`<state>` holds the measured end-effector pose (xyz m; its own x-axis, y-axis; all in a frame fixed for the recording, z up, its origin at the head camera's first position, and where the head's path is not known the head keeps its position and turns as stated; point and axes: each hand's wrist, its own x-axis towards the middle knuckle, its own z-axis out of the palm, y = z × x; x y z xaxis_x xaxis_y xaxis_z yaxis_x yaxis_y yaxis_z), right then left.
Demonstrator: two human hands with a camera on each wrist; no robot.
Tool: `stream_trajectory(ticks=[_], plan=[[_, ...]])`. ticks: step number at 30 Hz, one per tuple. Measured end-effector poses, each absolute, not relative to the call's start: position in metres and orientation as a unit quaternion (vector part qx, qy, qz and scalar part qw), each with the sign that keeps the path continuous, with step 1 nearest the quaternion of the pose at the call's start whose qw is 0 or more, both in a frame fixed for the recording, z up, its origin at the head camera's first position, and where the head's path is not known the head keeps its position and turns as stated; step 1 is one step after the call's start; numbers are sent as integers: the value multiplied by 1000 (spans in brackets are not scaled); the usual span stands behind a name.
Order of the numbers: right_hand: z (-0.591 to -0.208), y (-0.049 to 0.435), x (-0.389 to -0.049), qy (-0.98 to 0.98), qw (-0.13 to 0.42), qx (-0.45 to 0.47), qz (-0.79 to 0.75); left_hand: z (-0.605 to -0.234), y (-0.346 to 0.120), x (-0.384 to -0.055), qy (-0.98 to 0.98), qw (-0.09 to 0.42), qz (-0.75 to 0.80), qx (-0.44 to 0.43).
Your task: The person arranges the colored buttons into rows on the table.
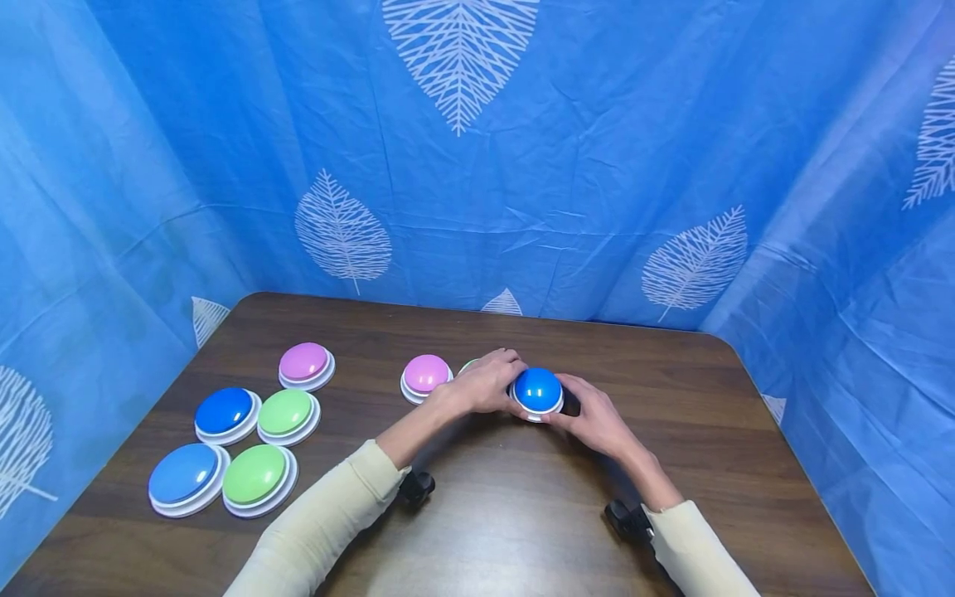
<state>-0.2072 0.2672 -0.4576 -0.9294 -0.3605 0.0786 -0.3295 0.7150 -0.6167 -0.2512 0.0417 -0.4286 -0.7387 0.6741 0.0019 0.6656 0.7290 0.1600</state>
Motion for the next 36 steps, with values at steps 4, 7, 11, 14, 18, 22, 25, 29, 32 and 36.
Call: stream_trajectory(ticks=[4,7,11,14,18,22,25,29,32,36], plan=[[-459,267,-208,926,26,-187,-327,-430,41,-252,930,27,72,360],[-459,266,-209,927,28,-186,-324,-431,41,-253,930,25,70,360],[-459,266,-210,930,29,-186,-315,-432,43,-253,931,26,69,357],[-460,266,-211,931,30,-187,-312,-433,44,-254,932,29,67,354],[-462,266,-211,929,31,-192,-315,-435,44,-253,933,35,64,352],[-463,266,-211,928,30,-195,-316,-435,43,-252,934,42,65,348],[-463,266,-211,928,32,-195,-316,-435,43,-252,935,45,64,347],[-464,266,-212,929,34,-193,-313,-435,43,-252,935,46,63,347],[-465,266,-212,930,35,-194,-310,-435,43,-253,935,47,62,347],[-465,266,-213,929,38,-195,-311,-435,44,-253,934,49,62,349]])
